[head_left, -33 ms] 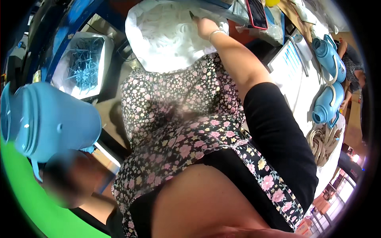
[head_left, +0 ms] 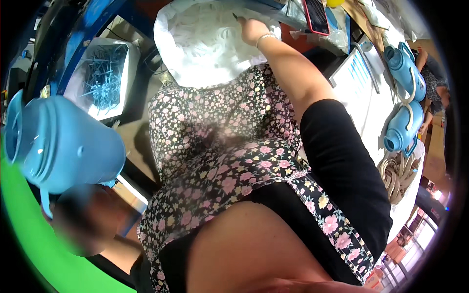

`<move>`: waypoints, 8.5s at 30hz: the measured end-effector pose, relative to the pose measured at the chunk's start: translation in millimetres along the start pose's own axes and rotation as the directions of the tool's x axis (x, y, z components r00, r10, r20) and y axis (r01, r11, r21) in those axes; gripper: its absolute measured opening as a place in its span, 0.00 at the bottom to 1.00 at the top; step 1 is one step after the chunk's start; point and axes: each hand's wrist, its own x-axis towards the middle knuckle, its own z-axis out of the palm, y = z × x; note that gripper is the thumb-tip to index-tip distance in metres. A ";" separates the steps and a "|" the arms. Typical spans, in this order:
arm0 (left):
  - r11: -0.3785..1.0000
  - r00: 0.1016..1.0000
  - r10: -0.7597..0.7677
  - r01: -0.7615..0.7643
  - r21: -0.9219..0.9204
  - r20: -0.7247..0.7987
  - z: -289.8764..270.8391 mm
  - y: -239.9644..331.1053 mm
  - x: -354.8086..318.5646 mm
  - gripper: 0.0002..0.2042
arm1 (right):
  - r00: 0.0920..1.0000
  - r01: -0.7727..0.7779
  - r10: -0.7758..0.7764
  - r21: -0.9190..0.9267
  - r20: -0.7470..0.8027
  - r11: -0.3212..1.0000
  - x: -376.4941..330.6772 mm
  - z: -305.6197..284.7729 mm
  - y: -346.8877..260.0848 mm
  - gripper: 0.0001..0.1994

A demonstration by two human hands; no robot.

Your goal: The person assembles blue thermoses by placing internal rings, inserting them into a machine for processing, and attaching white handles.

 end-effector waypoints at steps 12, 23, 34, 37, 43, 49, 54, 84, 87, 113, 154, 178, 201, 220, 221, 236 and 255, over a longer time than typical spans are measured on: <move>0.961 0.850 0.124 0.024 -0.274 0.511 25.4 45.1 36.9 0.25 | 0.919 0.381 -0.318 0.323 -0.231 0.866 -63.0 -116.1 -24.5 0.19; 0.998 0.495 0.038 0.028 -0.060 0.868 74.0 31.4 58.7 0.16 | 0.644 0.755 -0.748 -0.294 0.159 0.587 -236.1 -203.3 -181.3 0.07; 0.458 0.487 0.698 -0.867 0.196 0.525 100.5 -20.3 -6.6 0.17 | 0.512 0.364 -0.604 0.482 0.611 0.797 -218.0 -136.0 -123.5 0.18; 0.669 0.699 0.701 -0.714 0.205 0.144 89.4 -61.9 7.6 0.18 | 0.791 0.265 -0.521 0.589 0.320 0.763 -218.3 -156.9 -130.5 0.19; 0.485 0.510 0.847 -0.857 0.174 0.151 91.1 -21.6 49.9 0.21 | 0.476 0.834 -0.846 -0.184 -0.238 0.521 -199.0 -180.2 -191.7 0.19; 0.905 0.902 0.425 -0.425 -0.014 0.079 93.0 -59.3 90.9 0.18 | 0.664 0.728 -0.672 0.079 -0.328 0.682 -120.8 -147.7 -148.7 0.22; 0.856 0.967 0.167 -0.239 -0.459 -0.191 63.6 -63.3 74.9 0.19 | 0.936 0.328 -0.309 0.096 -0.168 0.940 -54.3 -50.1 -47.4 0.21; 0.480 0.224 0.870 -0.592 -0.648 0.440 141.7 137.4 -27.3 0.46 | 0.951 0.302 -0.162 0.898 -0.263 0.319 -254.0 -194.9 -119.8 0.21; 0.543 0.282 0.833 -0.588 -0.600 0.476 151.2 134.2 -22.3 0.48 | 0.913 0.146 -0.388 0.989 -0.124 0.027 -285.1 -240.0 -121.1 0.24; 0.242 -0.099 0.908 -0.671 -0.701 0.408 171.5 154.0 -34.4 0.13 | 0.427 0.904 -0.767 -0.245 0.480 0.350 -317.0 -264.2 -140.7 0.06; 0.914 0.707 0.405 -0.296 0.277 -0.580 -44.6 -223.9 -18.1 0.13 | 0.939 -0.091 -0.343 0.958 -0.008 -0.273 37.6 -189.2 -499.7 0.29; 0.060 0.029 0.994 -0.950 -0.307 0.104 87.6 148.2 139.8 0.18 | 0.345 0.929 -0.627 0.161 -0.698 0.332 -176.4 -250.6 -247.0 0.41; 0.038 0.029 0.988 -0.998 -0.054 0.155 345.8 259.7 162.7 0.26 | 0.931 0.241 0.355 0.866 -0.080 -0.437 -370.4 -82.5 66.1 0.46; 0.670 0.854 0.488 -0.500 -0.549 -0.182 75.0 77.3 46.9 0.18 | 0.986 0.102 -0.040 0.773 -0.163 -0.627 -190.1 -133.9 -75.5 0.33; 0.758 0.818 0.561 -0.570 -0.318 -0.131 74.1 56.0 39.2 0.19 | 0.975 0.020 -0.150 0.743 -0.162 -0.669 -184.9 -146.7 -114.9 0.32; 0.800 0.627 0.586 -0.546 -0.248 0.513 96.0 95.9 11.7 0.17 | 0.984 0.175 0.077 0.823 -0.160 -0.540 -24.9 -209.5 -98.8 0.37; 0.648 0.563 0.759 -0.705 -0.288 0.327 166.7 146.5 -60.9 0.17 | 0.332 -0.936 0.771 -0.291 -0.543 0.198 -566.0 -68.3 322.3 0.10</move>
